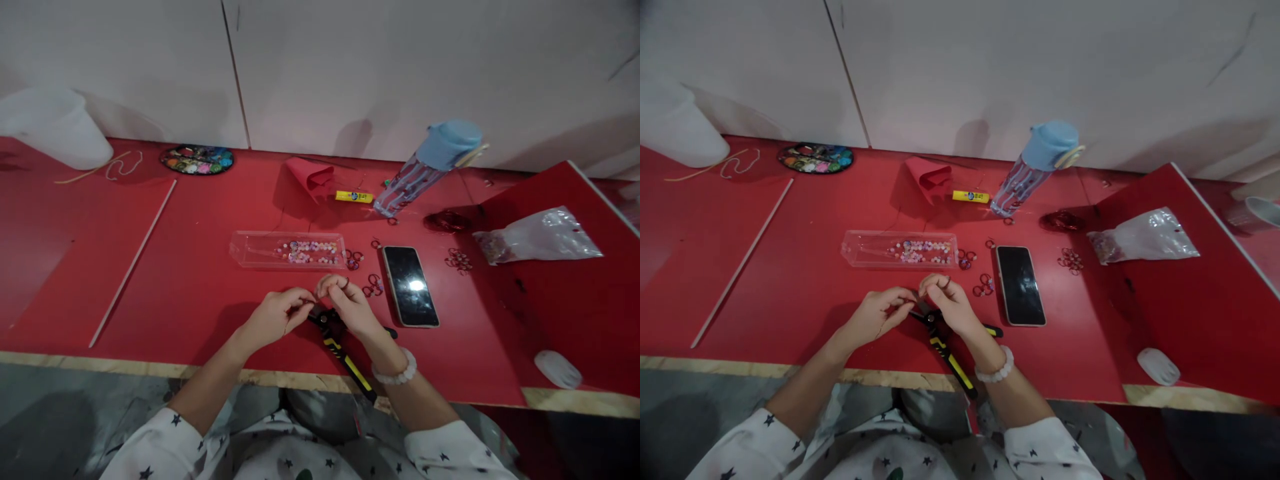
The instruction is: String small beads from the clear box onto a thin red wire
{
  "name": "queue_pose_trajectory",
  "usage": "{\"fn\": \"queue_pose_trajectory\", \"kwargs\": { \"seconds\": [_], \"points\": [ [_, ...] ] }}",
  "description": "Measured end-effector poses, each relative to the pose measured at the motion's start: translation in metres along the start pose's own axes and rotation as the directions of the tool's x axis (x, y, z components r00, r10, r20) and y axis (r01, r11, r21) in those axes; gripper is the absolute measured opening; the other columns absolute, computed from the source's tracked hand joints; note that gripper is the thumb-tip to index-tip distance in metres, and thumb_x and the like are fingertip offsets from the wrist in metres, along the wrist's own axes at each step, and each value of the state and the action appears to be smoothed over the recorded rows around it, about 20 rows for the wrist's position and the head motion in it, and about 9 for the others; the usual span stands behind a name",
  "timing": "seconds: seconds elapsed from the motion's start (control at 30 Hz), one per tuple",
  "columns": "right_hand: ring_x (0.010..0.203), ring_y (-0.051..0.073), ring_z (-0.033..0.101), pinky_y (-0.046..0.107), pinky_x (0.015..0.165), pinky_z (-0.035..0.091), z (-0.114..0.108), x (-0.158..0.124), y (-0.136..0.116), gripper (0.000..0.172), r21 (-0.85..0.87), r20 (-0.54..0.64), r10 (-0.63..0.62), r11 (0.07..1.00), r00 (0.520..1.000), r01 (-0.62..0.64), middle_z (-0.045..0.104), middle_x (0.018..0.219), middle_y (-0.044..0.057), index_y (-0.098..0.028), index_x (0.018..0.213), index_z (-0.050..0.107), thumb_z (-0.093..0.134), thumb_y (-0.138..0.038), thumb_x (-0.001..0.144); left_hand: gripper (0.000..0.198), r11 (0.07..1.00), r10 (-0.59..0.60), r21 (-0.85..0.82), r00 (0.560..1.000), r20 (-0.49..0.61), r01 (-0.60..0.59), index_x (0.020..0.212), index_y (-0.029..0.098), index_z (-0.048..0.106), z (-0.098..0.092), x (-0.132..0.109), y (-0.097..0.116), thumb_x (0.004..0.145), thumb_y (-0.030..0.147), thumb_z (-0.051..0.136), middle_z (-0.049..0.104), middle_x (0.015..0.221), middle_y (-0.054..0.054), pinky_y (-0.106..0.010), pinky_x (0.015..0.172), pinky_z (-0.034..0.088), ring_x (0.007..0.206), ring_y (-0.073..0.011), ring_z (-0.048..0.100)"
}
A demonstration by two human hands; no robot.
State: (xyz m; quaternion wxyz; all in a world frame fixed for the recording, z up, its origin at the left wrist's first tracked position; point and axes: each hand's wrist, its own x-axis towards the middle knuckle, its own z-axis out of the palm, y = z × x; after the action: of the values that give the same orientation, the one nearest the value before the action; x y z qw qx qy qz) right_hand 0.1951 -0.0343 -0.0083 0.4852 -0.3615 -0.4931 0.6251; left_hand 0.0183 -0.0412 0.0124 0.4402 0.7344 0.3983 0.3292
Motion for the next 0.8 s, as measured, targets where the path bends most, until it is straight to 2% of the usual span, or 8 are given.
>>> {"fn": "queue_pose_trajectory", "kwargs": {
  "seconds": [0.1,0.27,0.5,0.67,0.8],
  "points": [
    [0.068,0.014,0.052,0.029,0.070,0.042,-0.001,0.000,-0.007,0.033,-0.032,-0.049,0.025,0.999,0.999,-0.026,0.055,0.070,0.000,-0.022,0.070,0.062,0.062,-0.053,0.081,0.016,1.000,0.004,-0.019,1.000,-0.011,-0.004,0.092,0.016,0.062,0.000,0.001,0.001,0.087,0.025,0.049,0.070,0.074,-0.003,-0.016,0.056,0.046,0.058,-0.0091,0.061],
    [0.062,0.014,0.050,0.029,0.065,0.041,0.000,0.000,-0.012,0.039,-0.059,-0.113,0.096,0.993,0.989,-0.103,0.054,0.064,-0.001,-0.021,0.064,0.058,0.065,-0.058,0.076,0.011,0.997,0.008,-0.081,0.999,-0.034,-0.011,0.089,0.017,0.058,0.001,0.001,0.004,0.087,0.023,0.049,0.064,0.063,0.002,-0.014,0.048,0.041,0.047,-0.0057,0.053],
    [0.044,0.008,0.035,0.024,0.047,0.031,0.005,0.002,-0.006,0.049,-0.122,-0.120,0.185,0.972,0.975,-0.200,0.043,0.048,-0.006,-0.020,0.061,0.051,0.061,-0.066,0.071,0.006,0.988,0.016,-0.155,0.997,-0.073,-0.027,0.089,0.017,0.056,0.003,-0.001,0.010,0.086,0.021,0.051,0.061,0.057,0.004,-0.013,0.047,0.041,0.045,-0.0059,0.054],
    [0.042,0.007,0.030,0.024,0.043,0.030,0.011,0.003,-0.004,0.052,-0.212,-0.115,0.190,0.954,0.975,-0.211,0.038,0.047,-0.007,-0.020,0.058,0.049,0.059,-0.070,0.069,0.011,0.981,-0.056,-0.188,0.996,-0.064,0.043,0.087,0.017,0.056,0.006,-0.002,0.005,0.086,0.028,0.052,0.058,0.053,0.005,-0.015,0.047,0.041,0.044,-0.0066,0.053],
    [0.045,0.009,0.035,0.024,0.045,0.033,0.008,0.004,-0.007,0.050,-0.324,-0.176,0.142,0.926,0.974,-0.194,0.043,0.050,-0.005,-0.020,0.060,0.052,0.054,-0.068,0.073,0.019,0.964,-0.122,-0.251,0.987,-0.103,0.093,0.088,0.017,0.056,0.009,-0.001,-0.002,0.086,0.036,0.054,0.054,0.049,0.007,-0.016,0.047,0.040,0.043,-0.0064,0.051]
  ]
}}
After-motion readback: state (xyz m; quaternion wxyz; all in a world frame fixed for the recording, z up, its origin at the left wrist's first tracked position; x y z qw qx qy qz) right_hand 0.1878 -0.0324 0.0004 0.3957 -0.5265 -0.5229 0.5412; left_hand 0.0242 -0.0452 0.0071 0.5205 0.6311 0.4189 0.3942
